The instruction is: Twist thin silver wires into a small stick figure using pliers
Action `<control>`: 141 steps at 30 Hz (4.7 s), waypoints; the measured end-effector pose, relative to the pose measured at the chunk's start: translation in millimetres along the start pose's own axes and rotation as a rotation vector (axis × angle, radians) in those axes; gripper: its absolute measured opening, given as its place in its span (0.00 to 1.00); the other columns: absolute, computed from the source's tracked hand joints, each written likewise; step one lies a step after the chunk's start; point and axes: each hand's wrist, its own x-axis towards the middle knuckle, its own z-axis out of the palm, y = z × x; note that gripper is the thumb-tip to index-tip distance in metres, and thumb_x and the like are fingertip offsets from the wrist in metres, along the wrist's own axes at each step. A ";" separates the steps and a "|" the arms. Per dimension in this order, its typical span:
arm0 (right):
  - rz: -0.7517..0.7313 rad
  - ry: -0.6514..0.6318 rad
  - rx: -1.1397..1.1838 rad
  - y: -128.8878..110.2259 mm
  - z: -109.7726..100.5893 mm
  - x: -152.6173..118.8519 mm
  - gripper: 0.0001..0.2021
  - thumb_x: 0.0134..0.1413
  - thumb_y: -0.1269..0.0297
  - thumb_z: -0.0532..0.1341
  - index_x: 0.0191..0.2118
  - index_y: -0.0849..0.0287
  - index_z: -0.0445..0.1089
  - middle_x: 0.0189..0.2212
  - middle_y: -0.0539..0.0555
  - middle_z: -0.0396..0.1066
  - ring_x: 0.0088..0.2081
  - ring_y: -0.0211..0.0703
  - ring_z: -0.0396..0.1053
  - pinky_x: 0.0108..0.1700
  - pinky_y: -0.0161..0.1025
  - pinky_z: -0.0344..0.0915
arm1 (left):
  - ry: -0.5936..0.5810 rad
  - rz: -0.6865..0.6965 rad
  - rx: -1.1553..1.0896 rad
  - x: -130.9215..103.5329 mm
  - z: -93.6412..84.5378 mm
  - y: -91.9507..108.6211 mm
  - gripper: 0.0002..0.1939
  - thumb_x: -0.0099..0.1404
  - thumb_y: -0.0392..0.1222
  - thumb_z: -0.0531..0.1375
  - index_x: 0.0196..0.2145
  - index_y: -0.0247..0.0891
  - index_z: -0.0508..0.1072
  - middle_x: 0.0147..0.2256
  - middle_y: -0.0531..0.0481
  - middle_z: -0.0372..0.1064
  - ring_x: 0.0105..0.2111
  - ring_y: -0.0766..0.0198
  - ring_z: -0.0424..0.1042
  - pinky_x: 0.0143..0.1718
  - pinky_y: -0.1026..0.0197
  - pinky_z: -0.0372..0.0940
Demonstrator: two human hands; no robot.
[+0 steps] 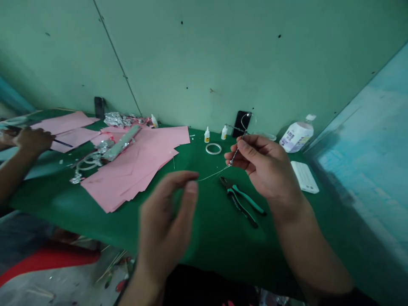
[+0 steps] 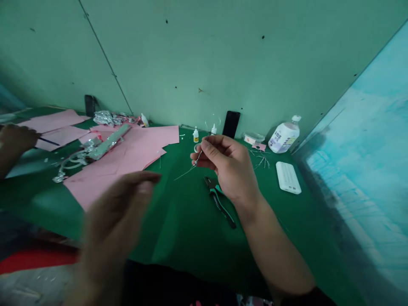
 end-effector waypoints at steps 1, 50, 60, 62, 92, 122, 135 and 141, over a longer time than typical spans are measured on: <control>0.005 -0.005 -0.002 0.7 0.3 -0.2 0.05 0.53 0.62 0.69 0.35 0.55 0.75 0.31 0.50 0.75 0.33 0.41 0.77 0.38 0.42 0.77 | -0.023 0.031 0.048 -3.9 18.9 -0.8 0.14 0.67 0.47 0.62 0.49 0.44 0.75 0.50 0.46 0.74 0.49 0.54 0.73 0.49 0.52 0.69; -0.010 -0.113 -0.296 5.4 -11.3 5.3 0.16 0.61 0.56 0.62 0.52 0.56 0.71 0.29 0.49 0.72 0.30 0.36 0.71 0.33 0.37 0.70 | -0.410 0.039 0.133 17.7 54.8 -13.7 0.10 0.71 0.43 0.52 0.34 0.39 0.69 0.27 0.55 0.67 0.24 0.68 0.62 0.24 0.65 0.54; 0.055 -0.170 -0.438 10.9 1.2 1.7 0.14 0.53 0.62 0.69 0.46 0.57 0.73 0.34 0.51 0.74 0.34 0.37 0.74 0.38 0.37 0.73 | -0.257 0.071 0.185 12.3 52.6 -16.1 0.09 0.67 0.39 0.54 0.30 0.38 0.69 0.25 0.53 0.67 0.23 0.68 0.62 0.23 0.65 0.54; 0.053 -0.161 -0.476 14.3 4.0 0.8 0.12 0.52 0.62 0.69 0.42 0.57 0.74 0.34 0.52 0.75 0.36 0.39 0.75 0.38 0.37 0.73 | -0.245 0.064 0.192 11.8 52.7 -18.0 0.08 0.67 0.39 0.54 0.29 0.38 0.68 0.24 0.54 0.67 0.22 0.68 0.62 0.23 0.66 0.54; -0.206 -0.184 -0.739 28.4 17.2 -8.3 0.10 0.60 0.67 0.61 0.47 0.55 0.67 0.35 0.52 0.76 0.38 0.42 0.75 0.42 0.41 0.71 | -0.048 -0.126 -0.227 14.9 59.1 -24.0 0.09 0.64 0.42 0.58 0.38 0.36 0.75 0.28 0.50 0.70 0.24 0.68 0.64 0.23 0.66 0.58; -0.147 -0.373 -0.789 24.7 21.4 -11.5 0.06 0.64 0.62 0.58 0.40 0.57 0.69 0.32 0.51 0.72 0.30 0.38 0.68 0.32 0.37 0.64 | -0.068 -0.059 -0.413 34.5 30.3 -18.5 0.10 0.66 0.43 0.60 0.29 0.35 0.72 0.27 0.51 0.68 0.28 0.66 0.68 0.32 0.62 0.64; 0.037 -0.334 -0.563 26.4 26.1 -12.2 0.09 0.58 0.57 0.64 0.35 0.58 0.70 0.26 0.48 0.69 0.27 0.36 0.64 0.28 0.34 0.60 | -0.046 0.036 -0.246 37.8 33.5 -18.0 0.08 0.66 0.42 0.59 0.36 0.35 0.74 0.34 0.47 0.73 0.35 0.62 0.72 0.37 0.60 0.67; 0.209 -0.383 -0.565 22.4 25.3 -8.6 0.09 0.56 0.60 0.63 0.29 0.59 0.68 0.23 0.48 0.66 0.26 0.36 0.62 0.27 0.34 0.57 | -0.025 0.096 0.020 39.4 36.0 -15.6 0.07 0.66 0.38 0.56 0.36 0.36 0.74 0.34 0.47 0.75 0.33 0.61 0.73 0.35 0.60 0.66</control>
